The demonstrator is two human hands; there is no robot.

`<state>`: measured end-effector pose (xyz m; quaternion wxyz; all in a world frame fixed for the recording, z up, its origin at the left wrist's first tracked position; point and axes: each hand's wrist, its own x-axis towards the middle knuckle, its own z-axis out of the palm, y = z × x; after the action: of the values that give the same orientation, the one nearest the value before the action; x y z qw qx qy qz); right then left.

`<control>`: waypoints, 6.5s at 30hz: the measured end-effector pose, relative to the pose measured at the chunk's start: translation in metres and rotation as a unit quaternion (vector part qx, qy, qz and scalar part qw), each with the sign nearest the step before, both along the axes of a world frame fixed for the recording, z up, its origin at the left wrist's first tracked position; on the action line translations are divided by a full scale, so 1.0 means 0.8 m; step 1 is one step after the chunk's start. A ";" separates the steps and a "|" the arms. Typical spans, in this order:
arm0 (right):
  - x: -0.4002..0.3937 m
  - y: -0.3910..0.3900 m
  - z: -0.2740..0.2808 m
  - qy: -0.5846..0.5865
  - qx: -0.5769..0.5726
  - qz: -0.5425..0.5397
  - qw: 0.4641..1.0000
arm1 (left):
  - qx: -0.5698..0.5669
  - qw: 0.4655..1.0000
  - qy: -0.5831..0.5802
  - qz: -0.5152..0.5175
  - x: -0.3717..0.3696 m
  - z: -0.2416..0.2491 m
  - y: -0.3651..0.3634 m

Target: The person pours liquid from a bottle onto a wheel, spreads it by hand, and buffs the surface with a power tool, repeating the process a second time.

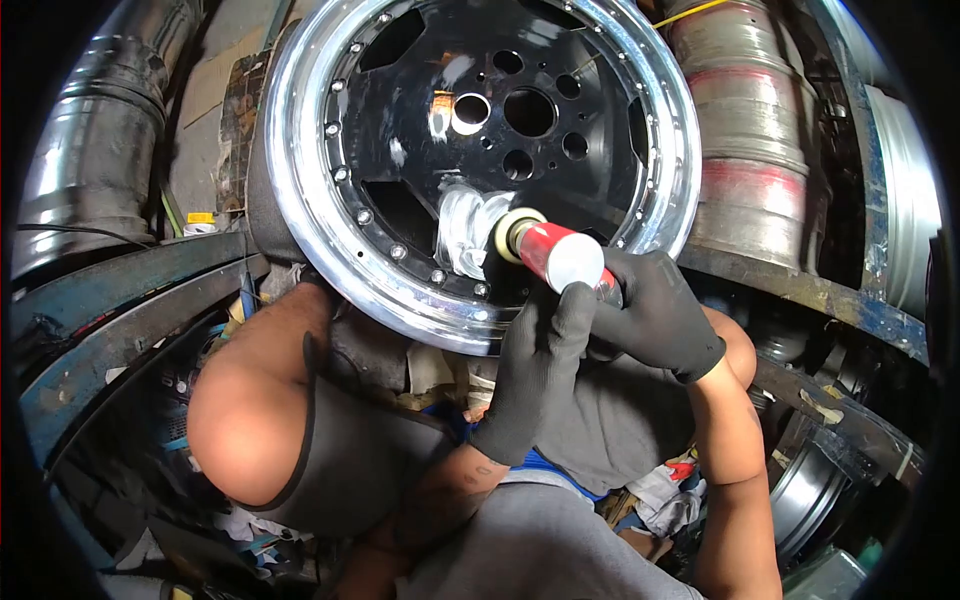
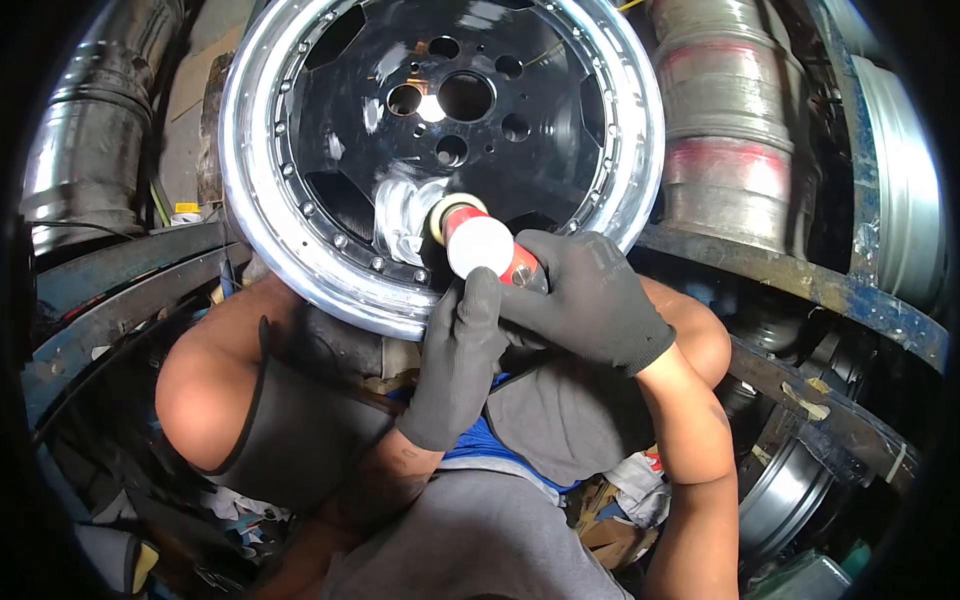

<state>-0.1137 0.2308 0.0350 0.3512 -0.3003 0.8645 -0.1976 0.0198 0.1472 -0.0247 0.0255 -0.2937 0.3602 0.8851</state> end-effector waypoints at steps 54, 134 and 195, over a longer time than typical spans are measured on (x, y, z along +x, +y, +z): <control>-0.005 0.001 -0.016 0.100 -0.061 -0.030 0.993 | 0.051 0.997 0.036 0.050 -0.029 -0.007 -0.001; 0.015 -0.021 -0.011 0.031 -0.026 -0.031 0.999 | 0.006 0.991 0.052 0.127 -0.012 -0.008 -0.002; 0.031 -0.018 -0.019 0.100 -0.039 -0.027 0.994 | 0.080 0.990 0.074 0.087 0.003 -0.017 -0.002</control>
<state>-0.0892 0.2161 0.0197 0.2459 -0.3083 0.8948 -0.2096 0.0219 0.1455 -0.0380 -0.0551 -0.2546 0.2620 0.9292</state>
